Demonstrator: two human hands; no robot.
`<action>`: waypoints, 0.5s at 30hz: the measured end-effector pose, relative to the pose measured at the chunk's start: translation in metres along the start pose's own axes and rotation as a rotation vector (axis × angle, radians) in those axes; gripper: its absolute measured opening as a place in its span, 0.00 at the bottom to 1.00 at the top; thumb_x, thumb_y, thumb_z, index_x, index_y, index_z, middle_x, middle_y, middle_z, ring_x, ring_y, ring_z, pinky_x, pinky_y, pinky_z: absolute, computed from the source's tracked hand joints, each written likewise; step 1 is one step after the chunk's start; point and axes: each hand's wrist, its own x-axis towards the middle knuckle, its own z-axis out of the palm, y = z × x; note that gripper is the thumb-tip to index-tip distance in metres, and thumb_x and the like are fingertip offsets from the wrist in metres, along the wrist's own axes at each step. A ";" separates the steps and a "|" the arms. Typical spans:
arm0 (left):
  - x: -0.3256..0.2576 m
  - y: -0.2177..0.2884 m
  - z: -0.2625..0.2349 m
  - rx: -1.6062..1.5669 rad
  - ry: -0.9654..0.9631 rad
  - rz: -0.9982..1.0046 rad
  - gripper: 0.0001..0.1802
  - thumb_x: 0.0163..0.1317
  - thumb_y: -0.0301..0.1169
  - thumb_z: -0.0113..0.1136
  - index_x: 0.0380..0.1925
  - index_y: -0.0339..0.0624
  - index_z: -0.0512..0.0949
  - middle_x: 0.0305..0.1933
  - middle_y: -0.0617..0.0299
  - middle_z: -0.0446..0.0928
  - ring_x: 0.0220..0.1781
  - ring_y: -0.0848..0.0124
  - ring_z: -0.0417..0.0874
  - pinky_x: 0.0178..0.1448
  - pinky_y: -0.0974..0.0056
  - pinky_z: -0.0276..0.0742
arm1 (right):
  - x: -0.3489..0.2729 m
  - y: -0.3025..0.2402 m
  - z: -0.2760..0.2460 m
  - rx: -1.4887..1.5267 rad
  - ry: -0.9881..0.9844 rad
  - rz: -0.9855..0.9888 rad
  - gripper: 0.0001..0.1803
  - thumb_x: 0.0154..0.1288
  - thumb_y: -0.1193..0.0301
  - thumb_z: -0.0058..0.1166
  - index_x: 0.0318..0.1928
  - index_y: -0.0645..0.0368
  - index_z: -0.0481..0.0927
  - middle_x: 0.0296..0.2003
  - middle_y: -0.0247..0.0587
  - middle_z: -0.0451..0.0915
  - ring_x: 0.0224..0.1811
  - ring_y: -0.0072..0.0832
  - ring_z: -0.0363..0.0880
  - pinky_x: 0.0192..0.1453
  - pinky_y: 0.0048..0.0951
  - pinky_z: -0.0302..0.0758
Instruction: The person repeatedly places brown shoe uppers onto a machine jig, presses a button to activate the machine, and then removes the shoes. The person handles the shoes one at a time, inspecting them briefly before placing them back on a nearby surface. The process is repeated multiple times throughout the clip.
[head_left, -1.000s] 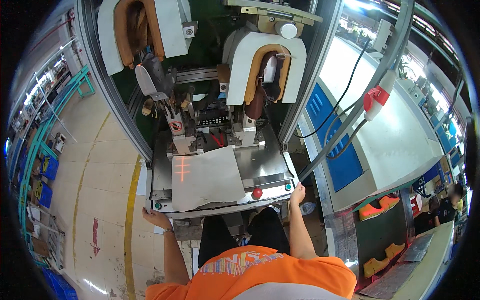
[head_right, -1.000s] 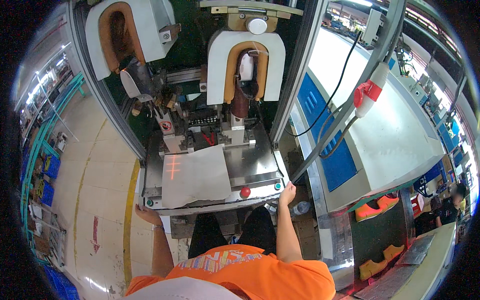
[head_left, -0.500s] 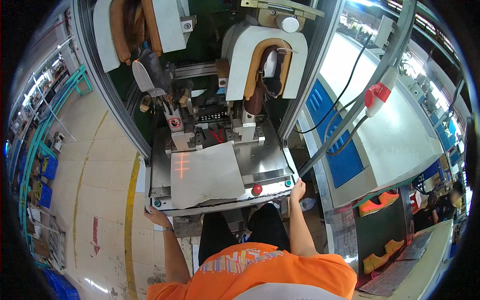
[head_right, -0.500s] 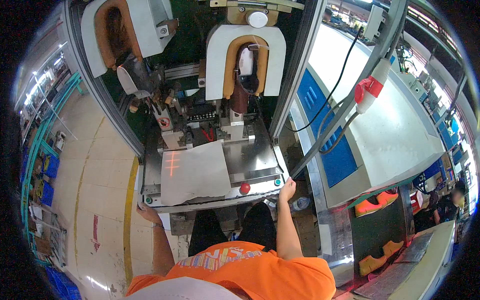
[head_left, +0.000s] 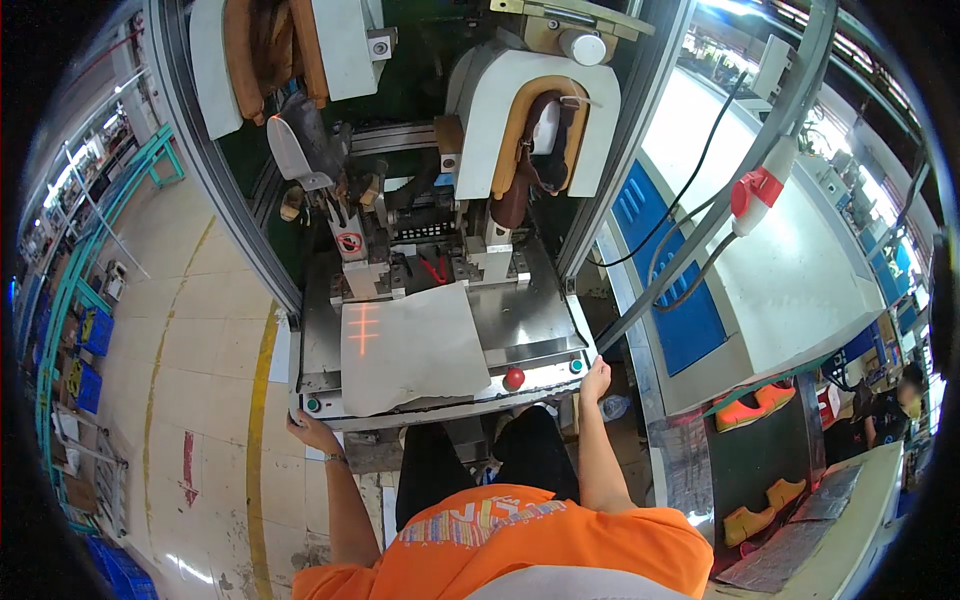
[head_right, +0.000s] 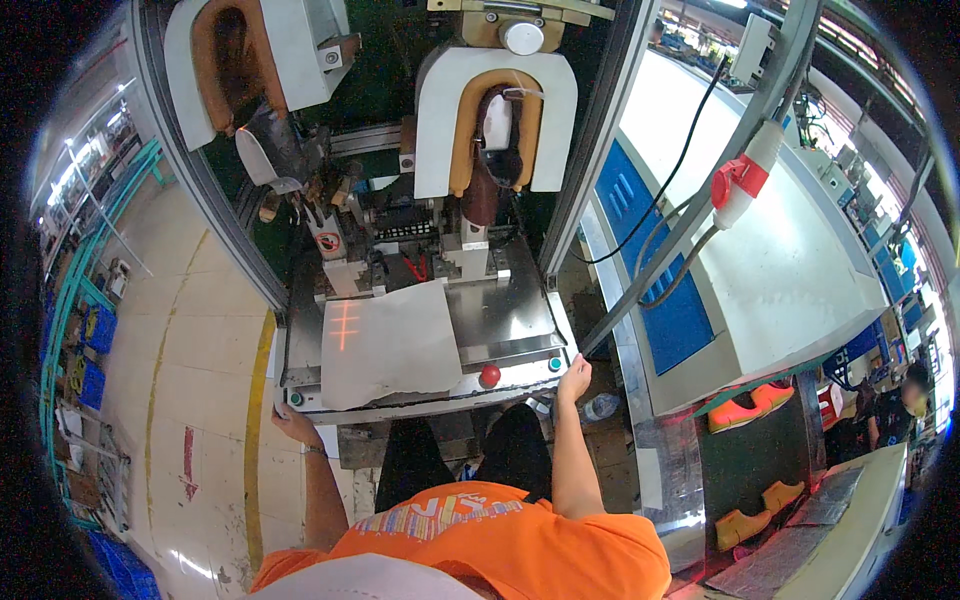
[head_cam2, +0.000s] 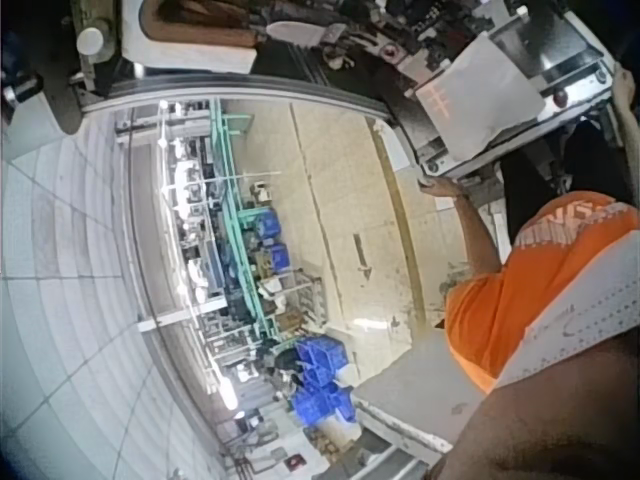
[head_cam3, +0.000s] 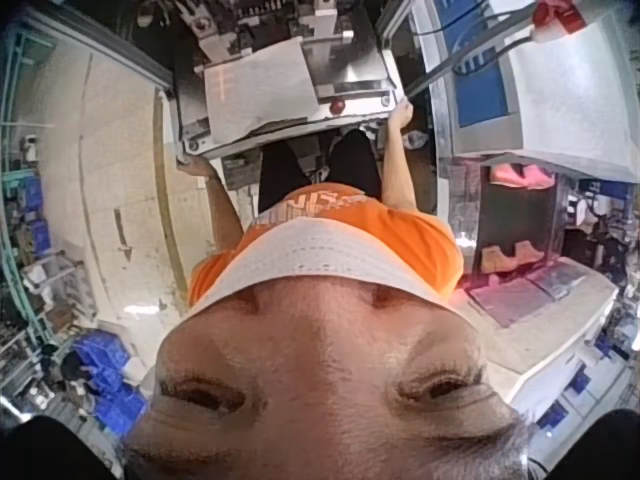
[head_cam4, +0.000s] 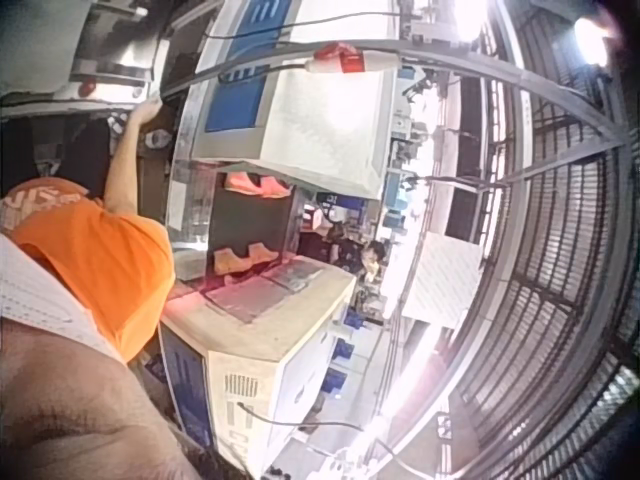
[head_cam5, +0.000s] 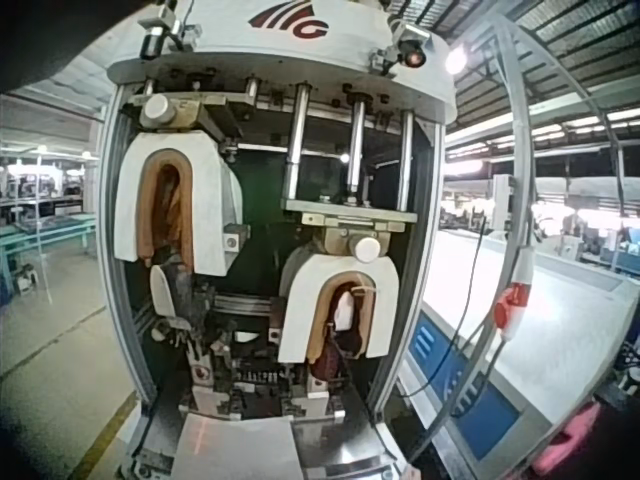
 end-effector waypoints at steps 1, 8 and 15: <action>-0.002 0.002 0.000 -0.015 -0.007 -0.009 0.22 0.62 0.35 0.47 0.49 0.27 0.63 0.50 0.43 0.67 0.51 0.55 0.70 0.54 0.59 0.65 | 0.001 0.001 0.000 0.009 0.002 0.006 0.20 0.61 0.58 0.45 0.33 0.66 0.75 0.31 0.51 0.77 0.35 0.39 0.75 0.41 0.34 0.68; -0.003 0.006 0.000 -0.046 0.005 -0.002 0.21 0.62 0.34 0.47 0.49 0.28 0.64 0.50 0.44 0.68 0.50 0.56 0.70 0.55 0.60 0.65 | 0.001 0.001 0.000 -0.004 0.018 0.000 0.20 0.61 0.58 0.45 0.32 0.66 0.75 0.30 0.50 0.77 0.34 0.39 0.75 0.40 0.34 0.68; -0.001 0.003 0.002 -0.047 -0.006 -0.010 0.21 0.62 0.34 0.46 0.49 0.28 0.64 0.50 0.44 0.67 0.50 0.56 0.70 0.55 0.60 0.65 | 0.003 0.004 0.000 -0.019 0.010 0.039 0.20 0.61 0.57 0.45 0.33 0.65 0.75 0.31 0.50 0.77 0.35 0.40 0.75 0.41 0.34 0.68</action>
